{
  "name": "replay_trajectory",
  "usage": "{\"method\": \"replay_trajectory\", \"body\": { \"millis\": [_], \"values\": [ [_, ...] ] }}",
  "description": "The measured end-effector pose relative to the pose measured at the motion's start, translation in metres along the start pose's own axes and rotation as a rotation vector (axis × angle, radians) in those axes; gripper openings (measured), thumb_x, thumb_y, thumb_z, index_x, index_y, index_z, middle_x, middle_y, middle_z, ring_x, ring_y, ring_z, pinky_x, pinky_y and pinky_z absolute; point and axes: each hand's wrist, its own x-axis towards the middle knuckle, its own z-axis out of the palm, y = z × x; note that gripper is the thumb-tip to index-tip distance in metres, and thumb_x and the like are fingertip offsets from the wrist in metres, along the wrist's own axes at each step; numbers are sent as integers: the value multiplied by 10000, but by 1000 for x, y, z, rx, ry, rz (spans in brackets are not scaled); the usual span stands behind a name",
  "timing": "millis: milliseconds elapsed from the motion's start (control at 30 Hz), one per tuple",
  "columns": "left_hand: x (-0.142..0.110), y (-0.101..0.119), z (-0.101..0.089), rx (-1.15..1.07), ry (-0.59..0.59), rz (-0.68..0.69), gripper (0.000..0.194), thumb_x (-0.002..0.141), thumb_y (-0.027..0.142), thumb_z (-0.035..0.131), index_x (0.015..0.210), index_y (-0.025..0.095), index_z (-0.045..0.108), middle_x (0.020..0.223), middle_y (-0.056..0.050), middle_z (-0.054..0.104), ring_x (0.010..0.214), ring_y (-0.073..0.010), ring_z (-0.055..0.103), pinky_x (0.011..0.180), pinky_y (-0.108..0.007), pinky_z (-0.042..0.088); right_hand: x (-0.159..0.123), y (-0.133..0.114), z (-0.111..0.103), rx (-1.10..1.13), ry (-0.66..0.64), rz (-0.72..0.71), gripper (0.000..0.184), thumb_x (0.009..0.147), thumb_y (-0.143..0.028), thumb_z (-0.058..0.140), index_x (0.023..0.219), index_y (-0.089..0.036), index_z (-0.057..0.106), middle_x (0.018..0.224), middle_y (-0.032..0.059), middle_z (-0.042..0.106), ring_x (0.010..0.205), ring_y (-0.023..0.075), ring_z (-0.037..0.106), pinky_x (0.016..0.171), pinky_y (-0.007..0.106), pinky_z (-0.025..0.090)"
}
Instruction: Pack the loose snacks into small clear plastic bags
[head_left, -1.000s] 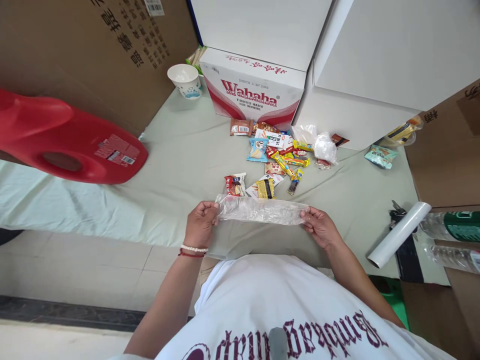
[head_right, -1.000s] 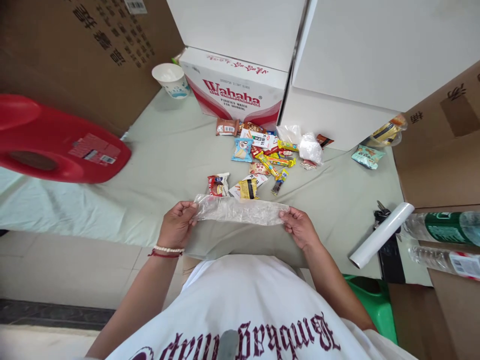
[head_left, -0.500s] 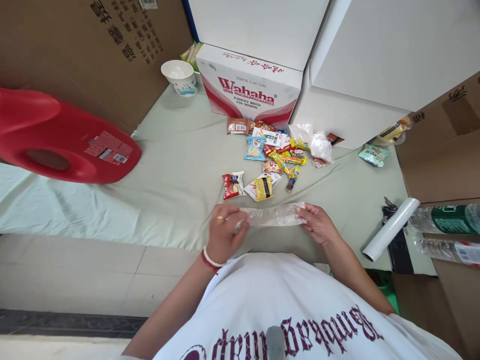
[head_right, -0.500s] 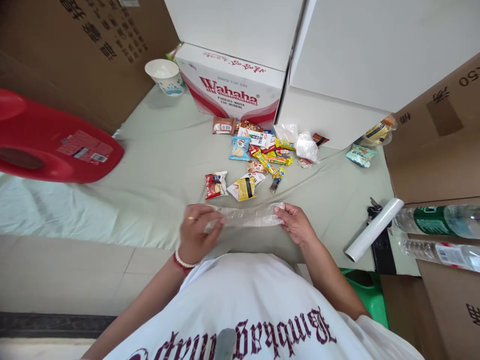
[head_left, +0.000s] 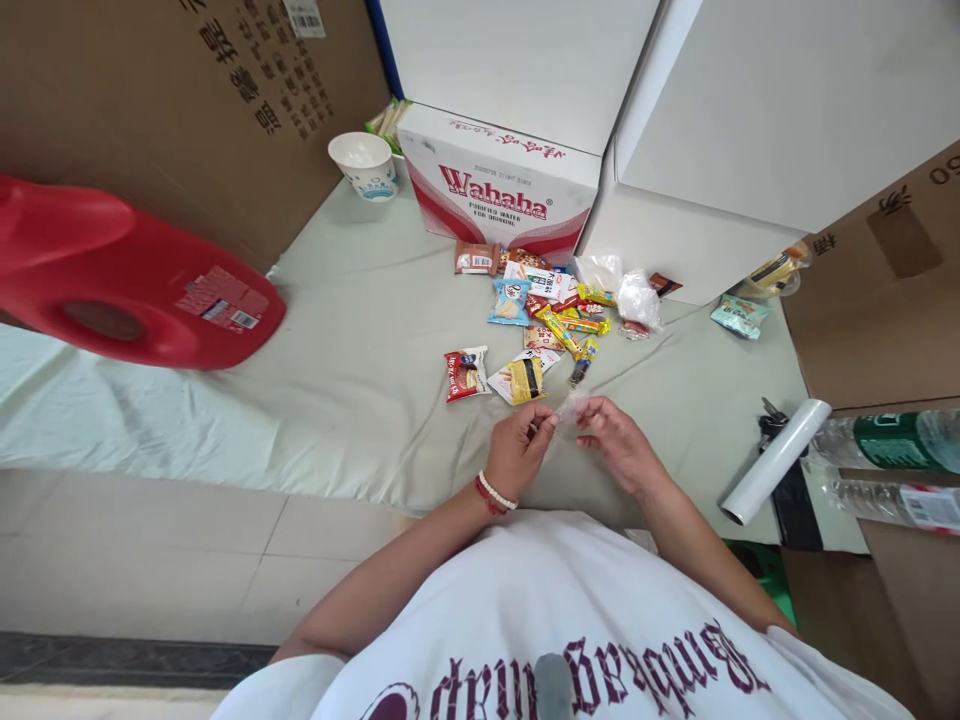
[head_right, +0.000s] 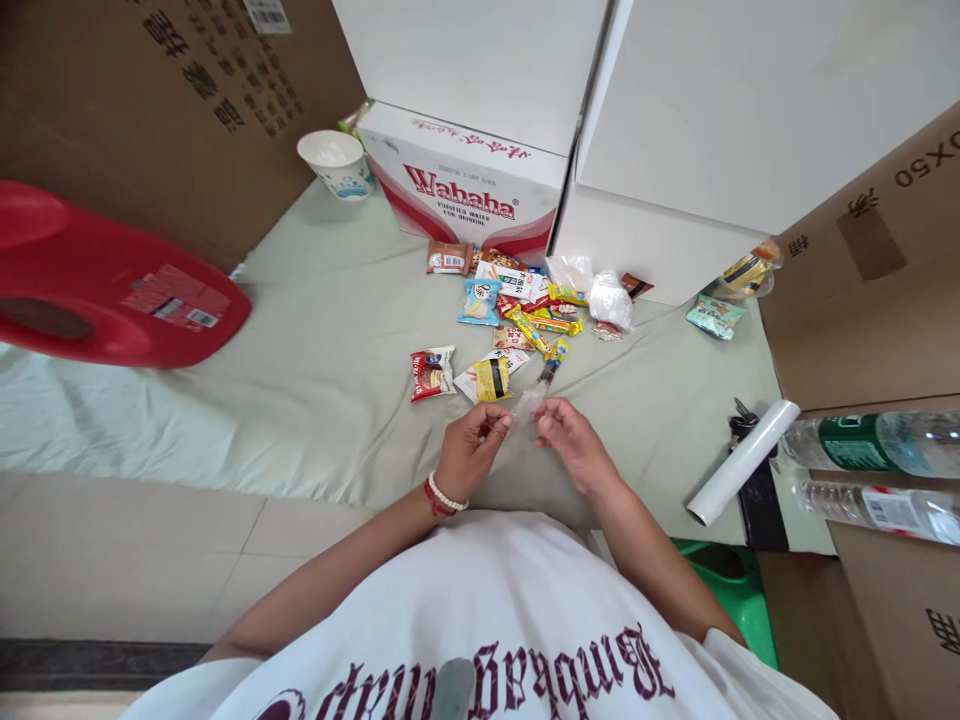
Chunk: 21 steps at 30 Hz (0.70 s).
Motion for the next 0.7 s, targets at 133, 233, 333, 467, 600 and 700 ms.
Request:
{"method": "replay_trajectory", "body": {
  "millis": [133,233,333,467,600,700],
  "values": [
    [-1,1,6,-145,51,-40,242,924,432,608,853,202,622,721,13,636,616,-116,538,600,-241,415,2,8,16,-35,104,-85,356,730,-520,844,834,-221,681,809,-8,629,766,152,544,748,283,473],
    [3,-2,2,-358,85,-117,297,919,495,620,860,207,577,729,25,605,636,-105,539,610,-227,445,6,2,13,94,147,-38,332,714,-490,861,825,-229,689,804,-13,629,734,142,541,715,277,483],
    [9,-6,-6,-566,132,-179,356,900,558,633,886,220,520,840,15,635,718,-107,600,645,-226,500,6,-8,2,173,107,28,345,681,-477,893,796,-227,684,831,-5,643,742,133,561,701,263,511],
    [17,-5,-19,-613,203,-216,413,902,617,603,896,241,433,825,47,619,536,-77,575,461,-197,444,2,-13,-5,158,79,42,353,674,-487,897,744,-219,679,730,-14,600,654,113,524,571,223,471],
    [14,10,-35,-512,165,-122,386,942,601,560,896,247,411,721,74,576,420,-62,510,386,-195,393,-6,-18,-5,35,48,-10,328,724,-515,857,752,-227,703,725,8,610,650,132,521,555,242,457],
    [0,29,-47,-497,128,-6,324,980,566,519,941,256,432,757,57,602,433,-70,518,410,-220,429,-13,-26,-6,-45,16,-67,348,758,-581,805,800,-248,715,782,37,648,696,172,556,616,301,493]
  ]
}}
